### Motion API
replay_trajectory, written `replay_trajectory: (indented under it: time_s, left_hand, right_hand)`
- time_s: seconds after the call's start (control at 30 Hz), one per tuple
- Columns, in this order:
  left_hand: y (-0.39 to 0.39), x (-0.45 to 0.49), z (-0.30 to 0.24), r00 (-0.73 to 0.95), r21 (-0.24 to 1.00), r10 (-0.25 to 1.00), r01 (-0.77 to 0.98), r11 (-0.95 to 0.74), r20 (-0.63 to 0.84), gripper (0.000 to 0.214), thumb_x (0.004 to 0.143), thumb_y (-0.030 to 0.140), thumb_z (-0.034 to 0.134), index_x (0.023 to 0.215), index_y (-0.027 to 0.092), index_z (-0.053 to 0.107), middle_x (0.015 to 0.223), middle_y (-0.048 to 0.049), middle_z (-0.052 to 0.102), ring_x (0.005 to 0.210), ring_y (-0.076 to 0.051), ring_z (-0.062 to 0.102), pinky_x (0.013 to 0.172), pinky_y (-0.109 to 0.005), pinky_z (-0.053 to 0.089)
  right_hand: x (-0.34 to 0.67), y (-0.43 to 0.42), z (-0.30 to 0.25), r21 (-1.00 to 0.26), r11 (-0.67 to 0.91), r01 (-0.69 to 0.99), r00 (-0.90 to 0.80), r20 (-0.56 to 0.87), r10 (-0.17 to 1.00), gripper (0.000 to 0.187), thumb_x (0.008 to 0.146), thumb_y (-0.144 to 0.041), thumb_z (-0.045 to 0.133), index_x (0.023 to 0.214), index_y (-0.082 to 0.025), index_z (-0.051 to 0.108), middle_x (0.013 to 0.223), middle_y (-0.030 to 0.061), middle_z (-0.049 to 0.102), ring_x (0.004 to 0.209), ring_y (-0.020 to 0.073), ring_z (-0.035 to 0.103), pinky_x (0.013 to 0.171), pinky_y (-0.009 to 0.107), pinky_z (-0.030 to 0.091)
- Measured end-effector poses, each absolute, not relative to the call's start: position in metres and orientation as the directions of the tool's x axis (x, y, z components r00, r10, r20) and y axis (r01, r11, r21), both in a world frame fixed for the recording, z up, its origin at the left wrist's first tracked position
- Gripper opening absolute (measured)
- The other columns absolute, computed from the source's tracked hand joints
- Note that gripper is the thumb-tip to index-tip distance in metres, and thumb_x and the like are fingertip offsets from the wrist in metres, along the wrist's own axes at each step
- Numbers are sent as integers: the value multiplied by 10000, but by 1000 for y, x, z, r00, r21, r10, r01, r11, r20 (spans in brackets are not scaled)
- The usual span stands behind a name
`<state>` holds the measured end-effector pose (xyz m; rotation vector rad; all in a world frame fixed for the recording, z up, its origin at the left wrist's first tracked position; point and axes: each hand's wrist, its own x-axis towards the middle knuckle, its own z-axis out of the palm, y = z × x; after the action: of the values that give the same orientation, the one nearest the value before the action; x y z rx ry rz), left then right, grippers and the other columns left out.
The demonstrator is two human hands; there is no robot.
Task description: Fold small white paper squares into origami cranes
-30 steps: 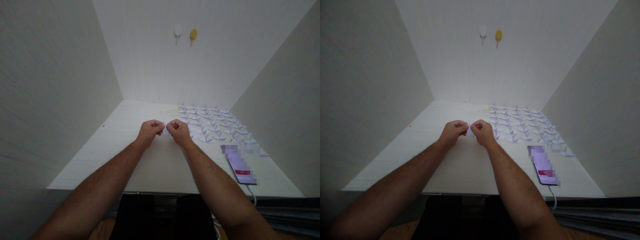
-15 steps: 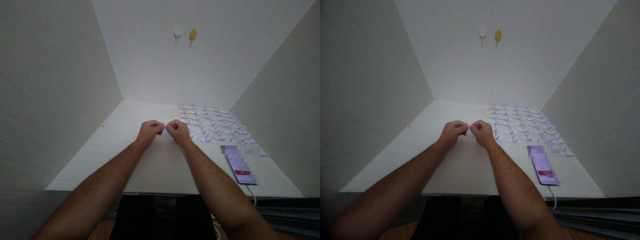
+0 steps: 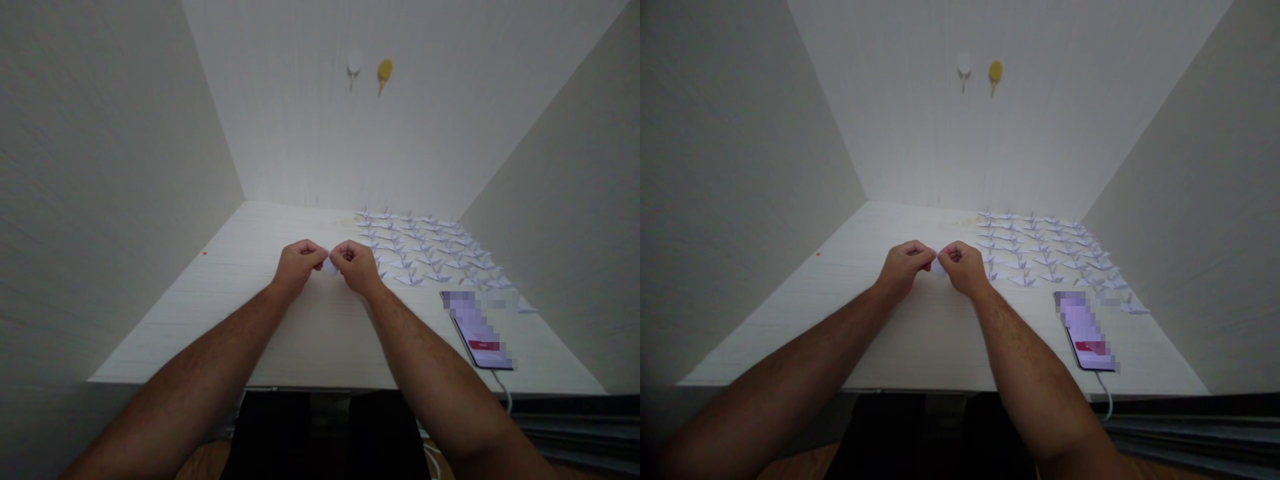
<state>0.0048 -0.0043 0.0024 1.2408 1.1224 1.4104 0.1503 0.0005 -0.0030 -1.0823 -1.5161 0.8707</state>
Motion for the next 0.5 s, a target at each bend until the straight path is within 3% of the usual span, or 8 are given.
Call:
replay_trajectory:
  time_s: [0.5]
  left_hand:
    - [-5, 4, 5, -94, 981, 977, 27, -190, 191, 117, 635, 236, 699, 592, 168, 614, 482, 30, 528, 471, -88, 441, 469, -225, 316]
  right_hand:
    - [150, 1, -4, -933, 293, 210, -83, 281, 956, 155, 711, -324, 650, 683, -183, 593, 547, -32, 558, 472, 91, 473, 471, 217, 379]
